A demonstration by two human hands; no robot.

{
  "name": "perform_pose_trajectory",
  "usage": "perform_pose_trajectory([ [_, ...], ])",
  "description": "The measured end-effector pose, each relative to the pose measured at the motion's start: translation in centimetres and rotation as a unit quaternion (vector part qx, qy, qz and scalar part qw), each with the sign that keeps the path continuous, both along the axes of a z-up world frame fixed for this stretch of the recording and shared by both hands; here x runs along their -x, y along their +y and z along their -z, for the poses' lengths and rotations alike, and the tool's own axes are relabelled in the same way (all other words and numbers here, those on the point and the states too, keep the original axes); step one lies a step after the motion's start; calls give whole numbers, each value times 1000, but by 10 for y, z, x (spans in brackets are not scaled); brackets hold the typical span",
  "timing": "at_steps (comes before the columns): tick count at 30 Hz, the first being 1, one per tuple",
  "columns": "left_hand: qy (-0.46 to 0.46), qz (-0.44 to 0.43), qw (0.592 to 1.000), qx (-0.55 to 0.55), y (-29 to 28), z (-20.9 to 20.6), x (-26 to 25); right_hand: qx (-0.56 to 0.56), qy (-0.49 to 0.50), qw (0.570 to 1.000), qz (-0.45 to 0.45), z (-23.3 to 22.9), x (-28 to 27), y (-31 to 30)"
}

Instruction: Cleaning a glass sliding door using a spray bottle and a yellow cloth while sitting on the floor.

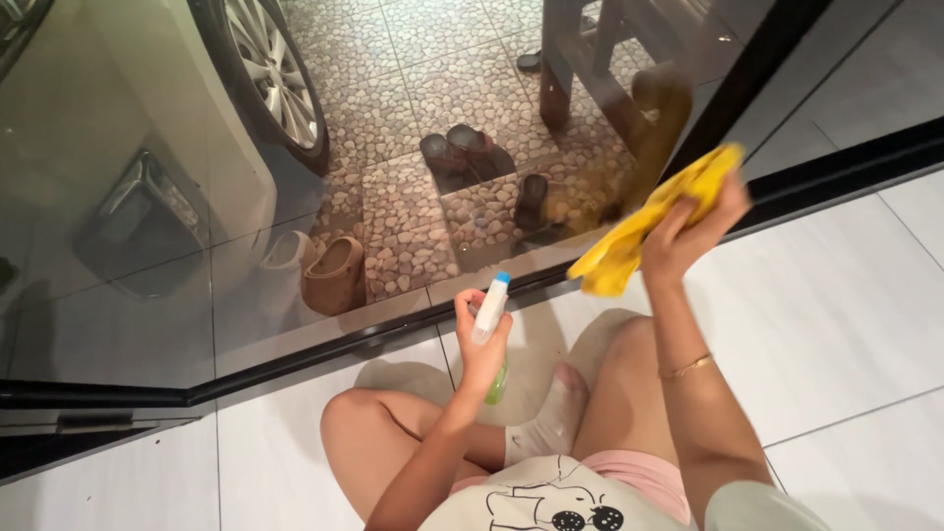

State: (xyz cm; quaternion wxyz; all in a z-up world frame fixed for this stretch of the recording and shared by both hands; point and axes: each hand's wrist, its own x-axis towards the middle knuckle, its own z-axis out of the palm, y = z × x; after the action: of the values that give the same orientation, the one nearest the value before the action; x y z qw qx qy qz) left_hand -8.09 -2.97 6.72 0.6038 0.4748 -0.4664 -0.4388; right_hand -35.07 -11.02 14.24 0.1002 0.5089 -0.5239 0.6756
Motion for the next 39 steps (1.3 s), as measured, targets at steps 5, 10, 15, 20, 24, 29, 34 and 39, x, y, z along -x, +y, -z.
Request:
perform_pose_trajectory([
  [5,54,20,998,7,-1,-10,16,82,56,990,104,-95,15,-29],
  [10,30,41,998,23,-3,-24,40,101,99,976,166,-66,24,-67],
  [15,13,54,998,17,-13,-24,63,109,136,969,175,-32,37,-79],
  [20,43,85,995,11,-16,-14,75,101,202,953,204,-21,40,-74],
  [24,40,88,995,-8,-18,-3,79,100,223,948,204,0,44,-72],
  [29,20,73,997,-15,-22,1,82,99,231,949,191,32,48,-73],
  [34,1,67,998,-13,-23,1,80,92,225,954,177,76,52,-73],
  [39,6,68,998,-15,-24,9,79,61,235,954,174,127,53,-66],
])
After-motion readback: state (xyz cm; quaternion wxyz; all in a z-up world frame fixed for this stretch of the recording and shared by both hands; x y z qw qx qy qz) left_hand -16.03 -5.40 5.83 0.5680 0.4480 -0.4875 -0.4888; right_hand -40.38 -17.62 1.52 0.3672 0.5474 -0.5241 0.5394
